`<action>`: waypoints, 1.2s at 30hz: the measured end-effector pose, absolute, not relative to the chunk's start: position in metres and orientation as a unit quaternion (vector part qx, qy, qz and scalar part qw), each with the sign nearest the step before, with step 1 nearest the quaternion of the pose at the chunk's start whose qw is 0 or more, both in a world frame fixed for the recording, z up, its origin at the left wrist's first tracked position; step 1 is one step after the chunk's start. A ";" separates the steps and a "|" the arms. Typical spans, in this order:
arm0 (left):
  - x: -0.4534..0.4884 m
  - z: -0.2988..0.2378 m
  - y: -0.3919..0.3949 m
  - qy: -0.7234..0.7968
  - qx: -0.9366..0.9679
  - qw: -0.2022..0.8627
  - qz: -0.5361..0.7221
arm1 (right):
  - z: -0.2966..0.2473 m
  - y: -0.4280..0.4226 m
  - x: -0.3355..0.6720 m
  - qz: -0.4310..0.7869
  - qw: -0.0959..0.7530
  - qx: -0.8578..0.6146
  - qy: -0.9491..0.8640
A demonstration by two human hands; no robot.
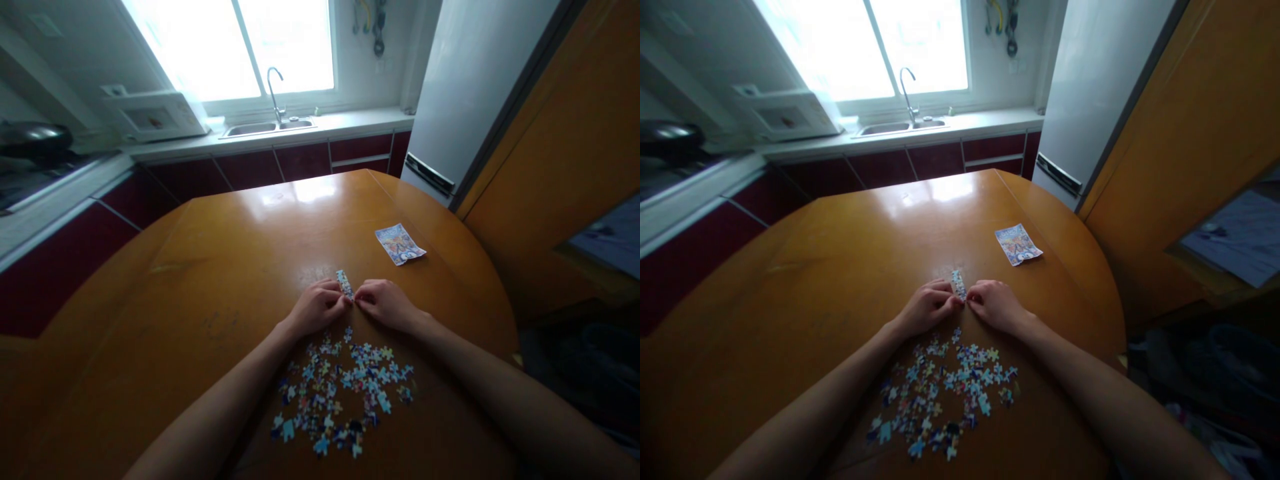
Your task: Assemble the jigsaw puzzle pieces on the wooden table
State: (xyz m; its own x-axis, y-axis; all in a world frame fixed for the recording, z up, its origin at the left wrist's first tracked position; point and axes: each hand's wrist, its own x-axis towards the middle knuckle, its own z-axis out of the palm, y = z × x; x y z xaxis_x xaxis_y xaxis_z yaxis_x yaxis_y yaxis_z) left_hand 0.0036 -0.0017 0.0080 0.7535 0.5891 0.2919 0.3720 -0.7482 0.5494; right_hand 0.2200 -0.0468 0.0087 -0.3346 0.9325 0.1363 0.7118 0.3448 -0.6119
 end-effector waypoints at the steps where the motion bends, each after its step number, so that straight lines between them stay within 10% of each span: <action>1: 0.004 0.008 -0.002 0.266 0.905 0.238 0.232 | 0.008 -0.047 0.219 0.228 0.241 -0.527 -0.783; 36: 0.001 0.006 0.000 0.276 0.887 0.289 0.233 | 0.009 -0.051 0.207 0.196 0.237 -0.600 -0.739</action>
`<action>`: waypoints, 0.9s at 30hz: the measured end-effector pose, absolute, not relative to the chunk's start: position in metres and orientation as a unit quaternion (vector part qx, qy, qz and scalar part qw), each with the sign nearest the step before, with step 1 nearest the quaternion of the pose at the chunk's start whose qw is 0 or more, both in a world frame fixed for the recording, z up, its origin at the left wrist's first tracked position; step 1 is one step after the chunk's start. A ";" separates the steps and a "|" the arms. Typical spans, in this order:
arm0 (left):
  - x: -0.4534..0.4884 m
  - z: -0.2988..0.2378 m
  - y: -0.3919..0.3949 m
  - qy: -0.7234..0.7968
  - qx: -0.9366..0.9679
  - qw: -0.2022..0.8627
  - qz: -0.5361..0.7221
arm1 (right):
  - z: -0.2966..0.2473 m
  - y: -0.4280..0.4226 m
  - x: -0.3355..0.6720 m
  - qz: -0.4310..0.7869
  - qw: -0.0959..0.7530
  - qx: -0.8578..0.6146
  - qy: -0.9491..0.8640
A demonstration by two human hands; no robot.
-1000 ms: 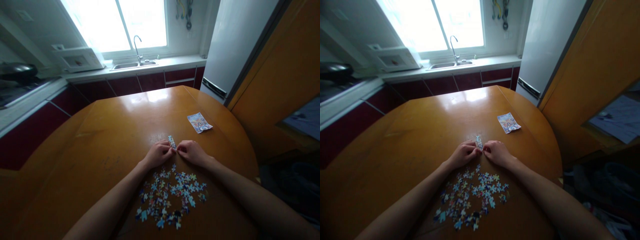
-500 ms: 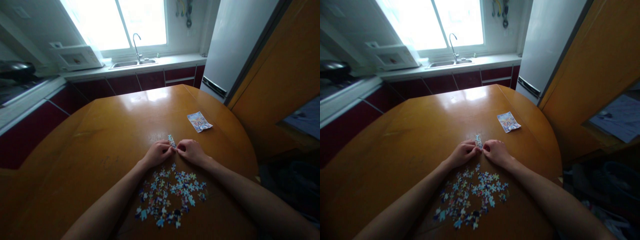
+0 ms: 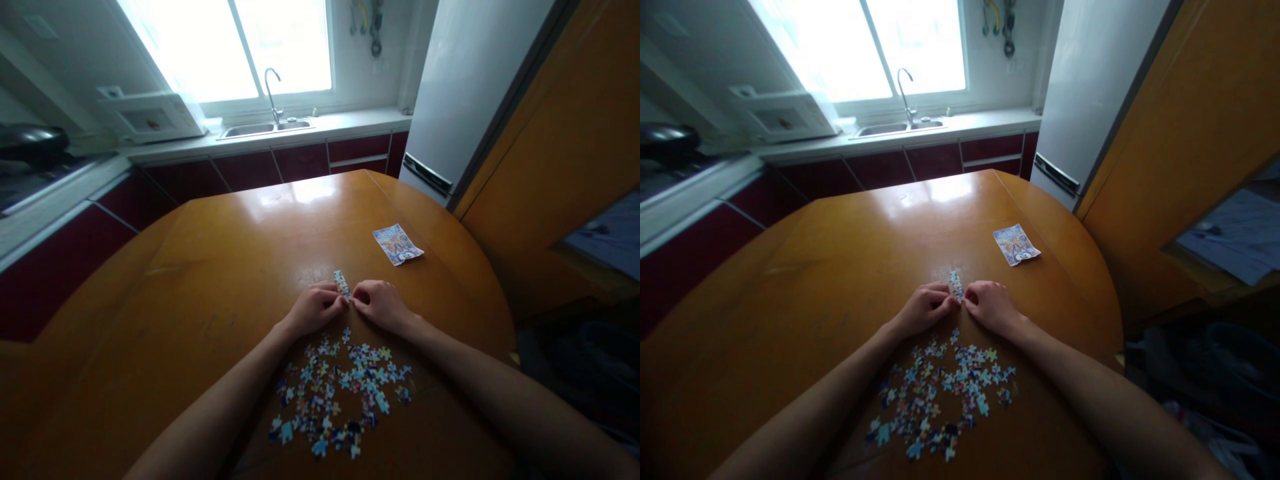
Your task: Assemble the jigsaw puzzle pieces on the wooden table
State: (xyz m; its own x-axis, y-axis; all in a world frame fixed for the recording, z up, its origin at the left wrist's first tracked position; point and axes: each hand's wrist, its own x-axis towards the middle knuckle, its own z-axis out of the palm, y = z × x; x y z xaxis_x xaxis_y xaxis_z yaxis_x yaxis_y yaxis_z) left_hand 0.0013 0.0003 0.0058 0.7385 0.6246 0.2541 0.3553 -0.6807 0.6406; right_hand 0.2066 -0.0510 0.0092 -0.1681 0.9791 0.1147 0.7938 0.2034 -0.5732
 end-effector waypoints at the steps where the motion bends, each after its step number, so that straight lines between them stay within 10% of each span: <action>1: 0.001 0.005 0.000 0.275 0.888 0.287 0.232 | 0.009 -0.051 0.206 0.196 0.237 -0.600 -0.739; 27: 0.003 0.006 -0.001 0.301 0.863 0.318 0.252 | 0.008 -0.051 0.205 0.195 0.234 -0.600 -0.740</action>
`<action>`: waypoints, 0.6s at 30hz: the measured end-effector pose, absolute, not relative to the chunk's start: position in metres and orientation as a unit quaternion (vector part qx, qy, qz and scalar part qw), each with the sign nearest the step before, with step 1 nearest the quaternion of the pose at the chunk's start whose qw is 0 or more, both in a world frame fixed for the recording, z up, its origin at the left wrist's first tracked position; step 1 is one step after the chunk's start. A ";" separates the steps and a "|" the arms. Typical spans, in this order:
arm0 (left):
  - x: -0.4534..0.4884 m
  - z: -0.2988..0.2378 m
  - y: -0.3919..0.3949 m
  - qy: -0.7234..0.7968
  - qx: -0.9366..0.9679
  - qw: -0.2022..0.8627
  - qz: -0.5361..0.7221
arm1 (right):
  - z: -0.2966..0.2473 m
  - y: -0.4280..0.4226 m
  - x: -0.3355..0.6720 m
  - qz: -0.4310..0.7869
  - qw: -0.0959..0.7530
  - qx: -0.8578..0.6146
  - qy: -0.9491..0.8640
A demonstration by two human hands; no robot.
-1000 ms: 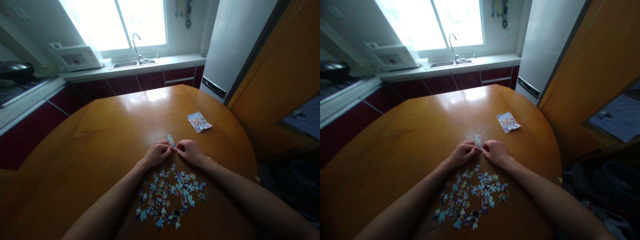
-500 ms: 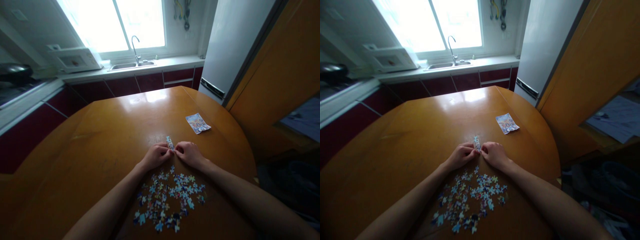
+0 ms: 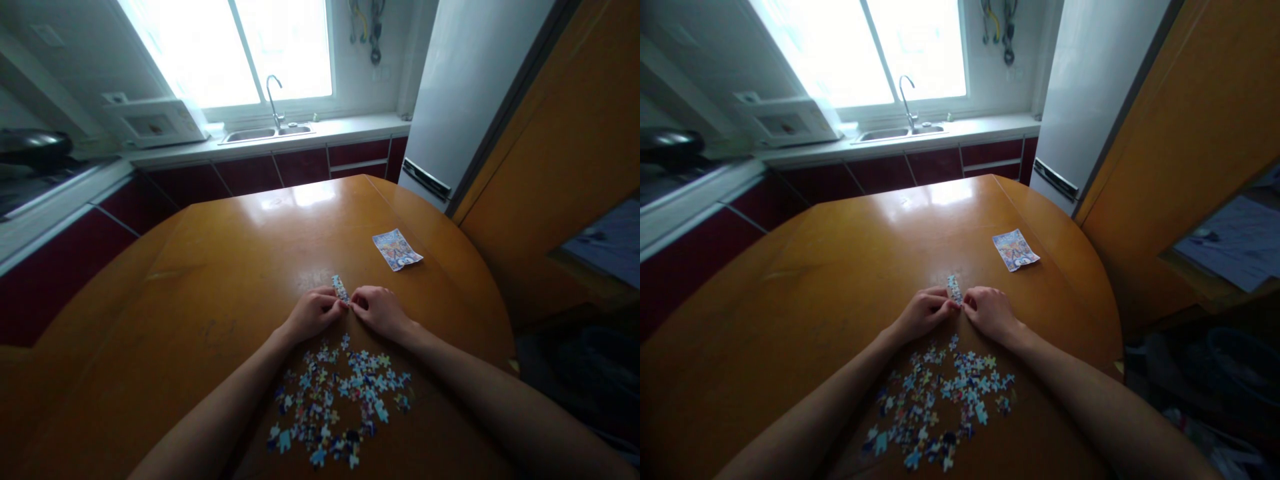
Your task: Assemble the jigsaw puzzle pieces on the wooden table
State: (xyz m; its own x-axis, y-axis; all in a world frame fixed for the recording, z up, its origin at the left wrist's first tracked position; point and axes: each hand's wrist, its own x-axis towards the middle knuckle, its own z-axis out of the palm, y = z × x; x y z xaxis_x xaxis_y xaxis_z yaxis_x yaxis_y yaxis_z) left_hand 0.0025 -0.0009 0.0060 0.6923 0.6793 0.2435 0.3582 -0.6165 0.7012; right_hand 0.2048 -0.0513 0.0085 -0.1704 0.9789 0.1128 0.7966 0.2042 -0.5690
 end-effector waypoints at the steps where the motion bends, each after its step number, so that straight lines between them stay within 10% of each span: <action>1: 0.003 0.006 -0.001 0.303 0.862 0.318 0.252 | 0.009 -0.051 0.205 0.194 0.233 -0.601 -0.739; 18: 0.002 0.002 0.000 0.362 0.846 0.255 0.297 | 0.015 -0.051 0.213 0.234 0.262 -0.591 -0.726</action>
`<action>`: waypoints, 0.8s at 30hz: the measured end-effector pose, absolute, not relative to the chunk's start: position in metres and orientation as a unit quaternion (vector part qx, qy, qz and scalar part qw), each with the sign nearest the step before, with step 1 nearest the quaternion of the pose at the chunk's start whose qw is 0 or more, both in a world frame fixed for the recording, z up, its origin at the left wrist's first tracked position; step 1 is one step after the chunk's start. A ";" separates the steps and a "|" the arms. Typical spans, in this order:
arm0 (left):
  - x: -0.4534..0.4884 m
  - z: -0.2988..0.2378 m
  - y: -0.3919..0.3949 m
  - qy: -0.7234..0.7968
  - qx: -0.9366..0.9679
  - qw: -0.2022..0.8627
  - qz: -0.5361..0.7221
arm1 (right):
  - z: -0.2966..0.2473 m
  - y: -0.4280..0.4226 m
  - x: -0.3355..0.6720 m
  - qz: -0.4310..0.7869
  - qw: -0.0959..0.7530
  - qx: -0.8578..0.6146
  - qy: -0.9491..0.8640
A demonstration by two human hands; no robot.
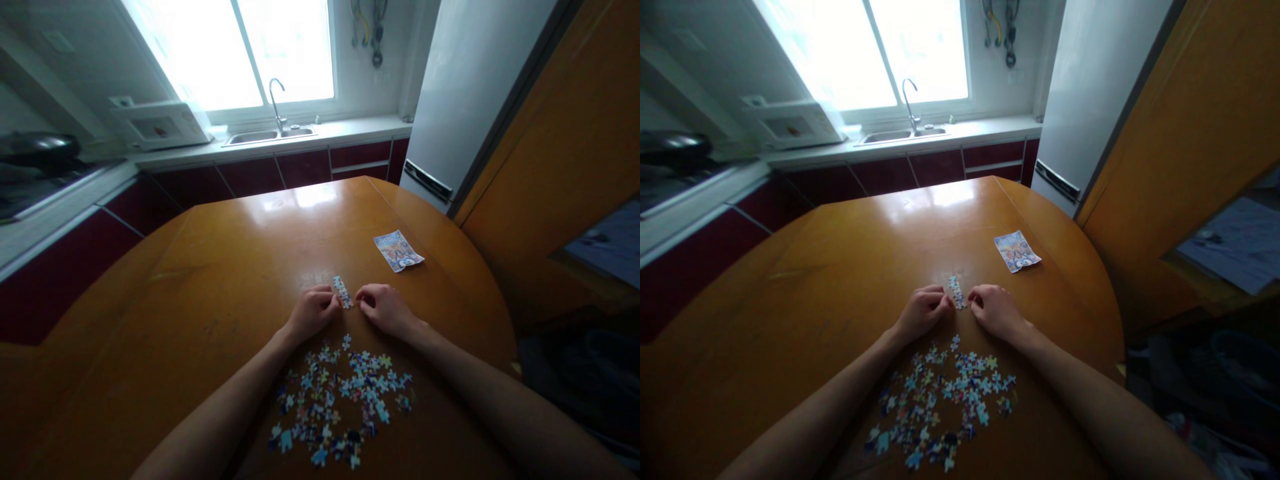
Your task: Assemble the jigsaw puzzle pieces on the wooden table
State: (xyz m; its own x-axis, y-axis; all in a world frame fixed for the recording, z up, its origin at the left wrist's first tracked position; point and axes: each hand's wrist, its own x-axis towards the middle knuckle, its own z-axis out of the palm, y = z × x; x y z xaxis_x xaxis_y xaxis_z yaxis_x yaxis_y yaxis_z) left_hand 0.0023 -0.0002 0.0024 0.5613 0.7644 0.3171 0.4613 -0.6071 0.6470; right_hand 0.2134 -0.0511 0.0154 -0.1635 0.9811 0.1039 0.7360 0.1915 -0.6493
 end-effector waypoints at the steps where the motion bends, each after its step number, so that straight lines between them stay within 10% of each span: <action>1: 0.002 0.002 -0.001 0.359 0.847 0.259 0.293 | 0.016 -0.051 0.214 0.232 0.260 -0.590 -0.729; 24: 0.002 0.001 0.002 0.397 0.828 0.234 0.320 | 0.016 -0.052 0.212 0.211 0.227 -0.572 -0.760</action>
